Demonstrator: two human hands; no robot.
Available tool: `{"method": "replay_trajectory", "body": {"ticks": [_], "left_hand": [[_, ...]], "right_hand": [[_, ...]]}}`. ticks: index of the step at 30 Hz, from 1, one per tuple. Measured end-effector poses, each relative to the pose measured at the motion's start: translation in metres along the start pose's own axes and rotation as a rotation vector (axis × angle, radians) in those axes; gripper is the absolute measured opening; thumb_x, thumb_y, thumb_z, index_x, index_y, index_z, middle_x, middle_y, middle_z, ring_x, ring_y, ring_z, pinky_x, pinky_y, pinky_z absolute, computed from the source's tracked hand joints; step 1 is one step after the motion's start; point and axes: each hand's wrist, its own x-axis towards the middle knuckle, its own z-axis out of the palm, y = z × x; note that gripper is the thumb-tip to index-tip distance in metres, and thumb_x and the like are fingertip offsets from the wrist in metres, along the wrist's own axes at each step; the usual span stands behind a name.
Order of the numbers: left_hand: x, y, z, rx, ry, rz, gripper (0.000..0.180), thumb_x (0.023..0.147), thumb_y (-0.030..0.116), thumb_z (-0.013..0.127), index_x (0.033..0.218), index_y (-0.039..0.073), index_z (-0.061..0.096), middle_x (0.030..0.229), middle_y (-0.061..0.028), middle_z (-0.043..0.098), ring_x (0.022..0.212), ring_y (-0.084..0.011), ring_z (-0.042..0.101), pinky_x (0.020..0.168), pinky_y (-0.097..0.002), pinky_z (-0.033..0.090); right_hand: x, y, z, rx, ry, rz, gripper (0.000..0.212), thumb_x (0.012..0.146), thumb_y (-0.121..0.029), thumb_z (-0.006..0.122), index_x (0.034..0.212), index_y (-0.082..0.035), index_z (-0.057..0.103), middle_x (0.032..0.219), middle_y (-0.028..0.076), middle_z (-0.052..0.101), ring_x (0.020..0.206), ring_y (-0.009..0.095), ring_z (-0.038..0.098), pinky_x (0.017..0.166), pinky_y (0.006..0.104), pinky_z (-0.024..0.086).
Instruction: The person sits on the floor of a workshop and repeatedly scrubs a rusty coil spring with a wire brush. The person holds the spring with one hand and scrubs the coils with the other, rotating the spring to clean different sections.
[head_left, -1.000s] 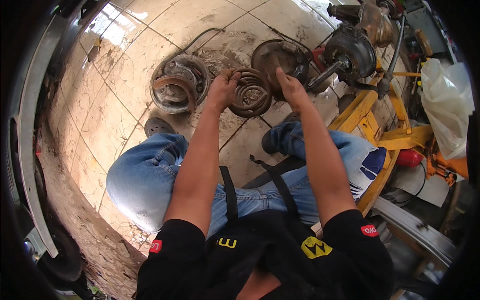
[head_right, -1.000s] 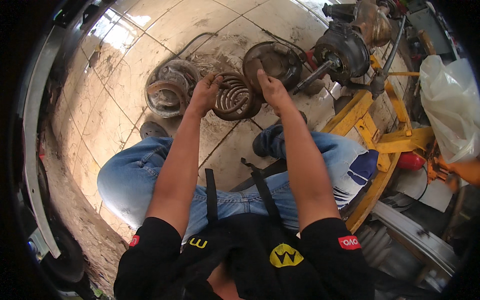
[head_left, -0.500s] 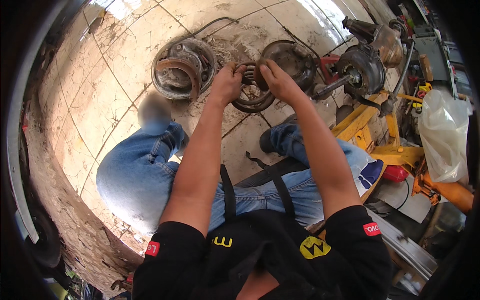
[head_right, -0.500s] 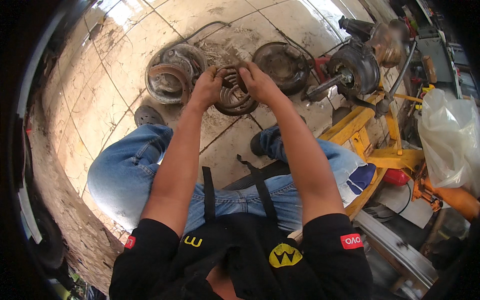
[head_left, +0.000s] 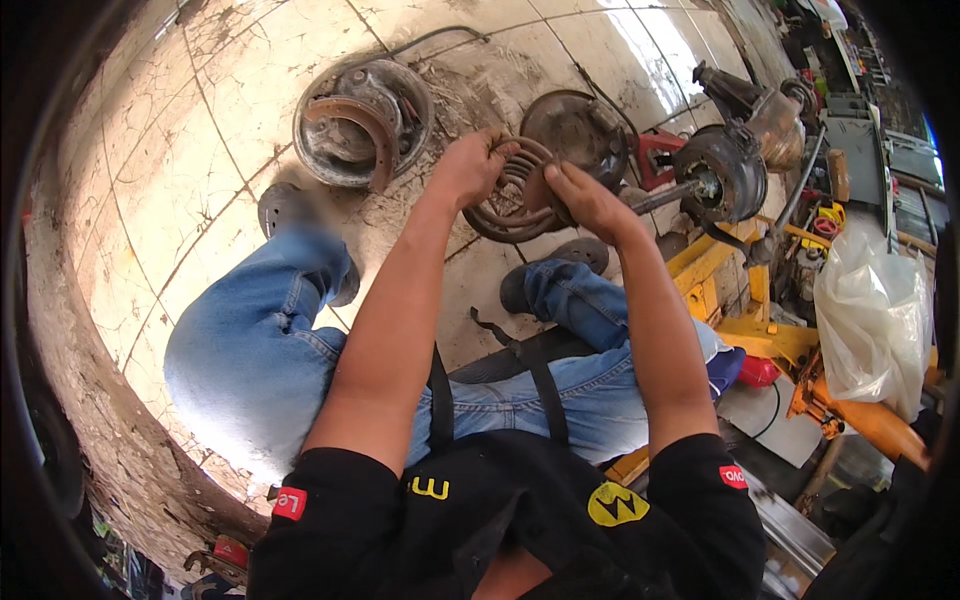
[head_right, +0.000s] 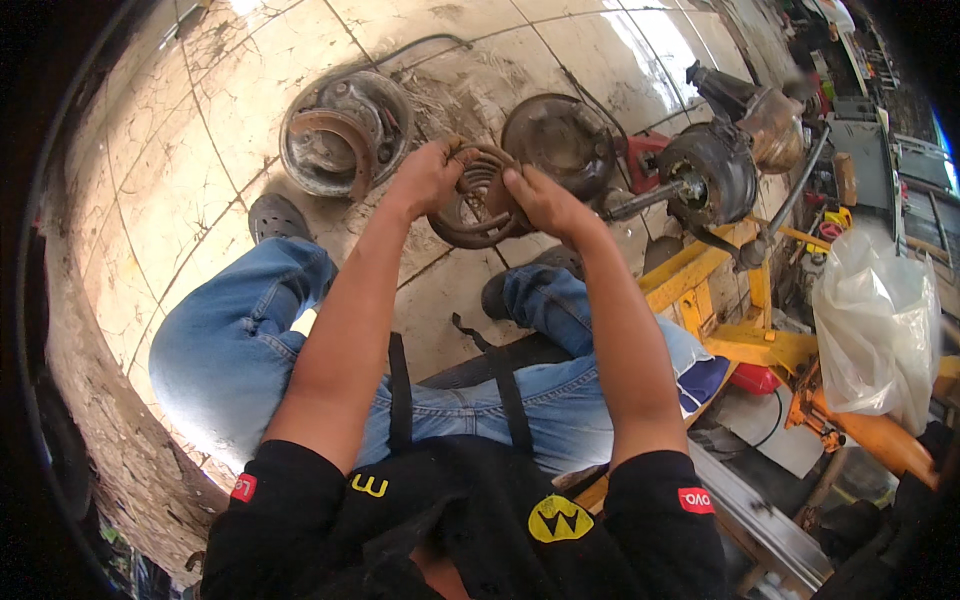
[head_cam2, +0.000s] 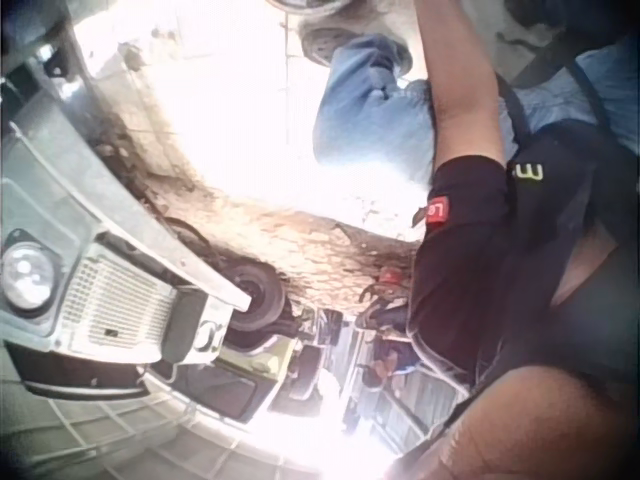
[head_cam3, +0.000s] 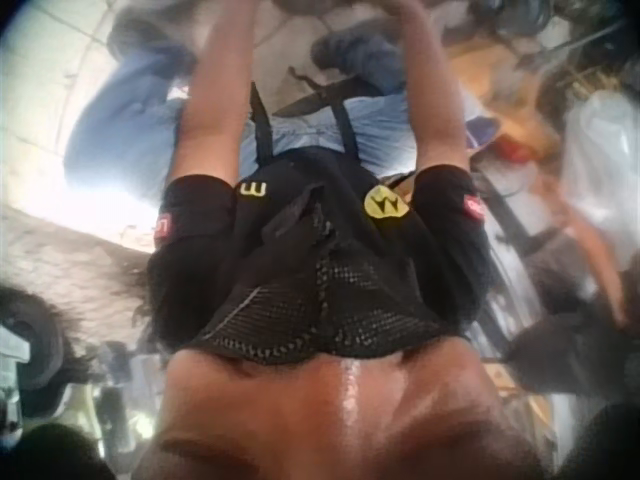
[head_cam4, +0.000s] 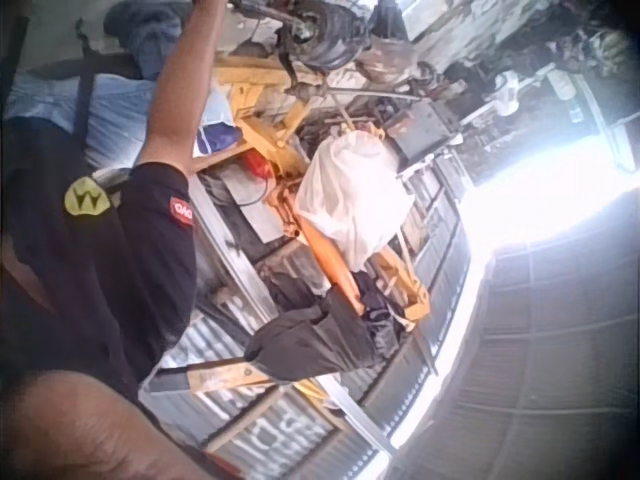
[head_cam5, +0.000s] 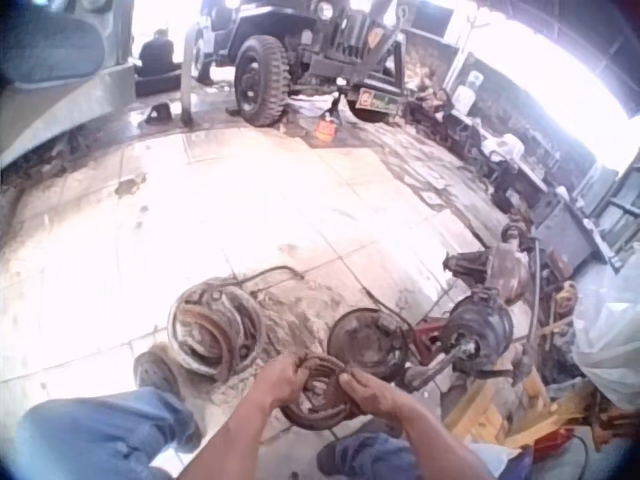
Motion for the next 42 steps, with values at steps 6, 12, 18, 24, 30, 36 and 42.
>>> {"method": "replay_trajectory", "body": {"ticks": [6, 12, 18, 24, 30, 36, 42], "left_hand": [[-0.003, -0.004, 0.003, -0.116, 0.171, 0.014, 0.033, 0.096, 0.028, 0.054, 0.11, -0.001, 0.062, 0.08, -0.0112, 0.067, 0.07, -0.0183, 0.061, 0.067, -0.0338, 0.048], [-0.008, 0.013, -0.003, -0.204, 0.557, -0.193, 0.036, 0.099, 0.031, 0.049, 0.118, 0.001, 0.057, 0.073, -0.0077, 0.064, 0.061, -0.0145, 0.055, 0.059, -0.0309, 0.044], [-0.01, 0.012, 0.022, -0.046, 0.503, -0.154, 0.037, 0.098, 0.03, 0.046, 0.113, -0.003, 0.051, 0.092, -0.0199, 0.06, 0.081, -0.0277, 0.057, 0.072, -0.0402, 0.045], [-0.006, -0.021, 0.02, 0.23, 0.529, 0.003, 0.036, 0.093, 0.022, 0.044, 0.107, -0.012, 0.044, 0.118, -0.0363, 0.045, 0.106, -0.0478, 0.049, 0.092, -0.0496, 0.038], [-0.001, -0.021, 0.019, 0.173, 0.465, -0.031, 0.034, 0.091, 0.016, 0.044, 0.108, -0.013, 0.042, 0.115, -0.0383, 0.046, 0.106, -0.0493, 0.048, 0.094, -0.049, 0.037], [-0.009, -0.034, 0.01, 0.301, 0.441, -0.018, 0.03, 0.089, 0.01, 0.043, 0.109, -0.011, 0.043, 0.111, -0.0357, 0.05, 0.104, -0.0472, 0.052, 0.091, -0.0478, 0.04], [-0.004, -0.016, 0.002, 0.329, 0.387, -0.005, 0.029, 0.085, 0.005, 0.043, 0.109, -0.01, 0.043, 0.107, -0.0336, 0.054, 0.101, -0.0458, 0.055, 0.089, -0.0463, 0.042]], "right_hand": [[0.029, -0.018, 0.007, 0.576, -0.039, 0.183, 0.051, 0.099, -0.046, 0.04, 0.117, -0.001, 0.056, 0.114, 0.014, 0.061, 0.103, 0.022, 0.057, 0.091, 0.034, 0.044], [0.011, 0.004, 0.1, 1.363, 0.264, 0.037, 0.049, 0.104, -0.041, 0.028, 0.115, -0.003, 0.057, 0.113, 0.012, 0.063, 0.102, 0.022, 0.061, 0.096, 0.0396, 0.048], [0.041, 0.044, 0.08, 1.127, 0.389, 0.077, 0.048, 0.103, -0.034, 0.029, 0.132, 0.0, 0.047, 0.135, 0.013, 0.051, 0.121, 0.024, 0.051, 0.105, 0.0341, 0.038], [0.008, -0.012, 0.077, 1.107, 0.411, 0.15, 0.059, 0.1, -0.039, 0.039, 0.143, 0.001, 0.033, 0.145, 0.02, 0.039, 0.132, 0.031, 0.038, 0.11, 0.0346, 0.027], [0.032, 0.027, 0.106, 0.903, 0.563, 0.045, 0.067, 0.098, -0.045, 0.043, 0.143, 0.003, 0.032, 0.146, 0.022, 0.037, 0.134, 0.034, 0.036, 0.11, 0.0352, 0.028], [0.031, 0.01, 0.037, 0.72, 0.402, 0.008, 0.06, 0.096, -0.048, 0.045, 0.125, 0.004, 0.05, 0.123, 0.025, 0.057, 0.115, 0.035, 0.054, 0.097, 0.0385, 0.04], [0.029, 0.041, 0.116, 0.4, 0.781, -0.243, 0.049, 0.098, -0.039, 0.045, 0.12, 0.005, 0.05, 0.107, 0.029, 0.061, 0.101, 0.044, 0.059, 0.083, 0.045, 0.046]]}}
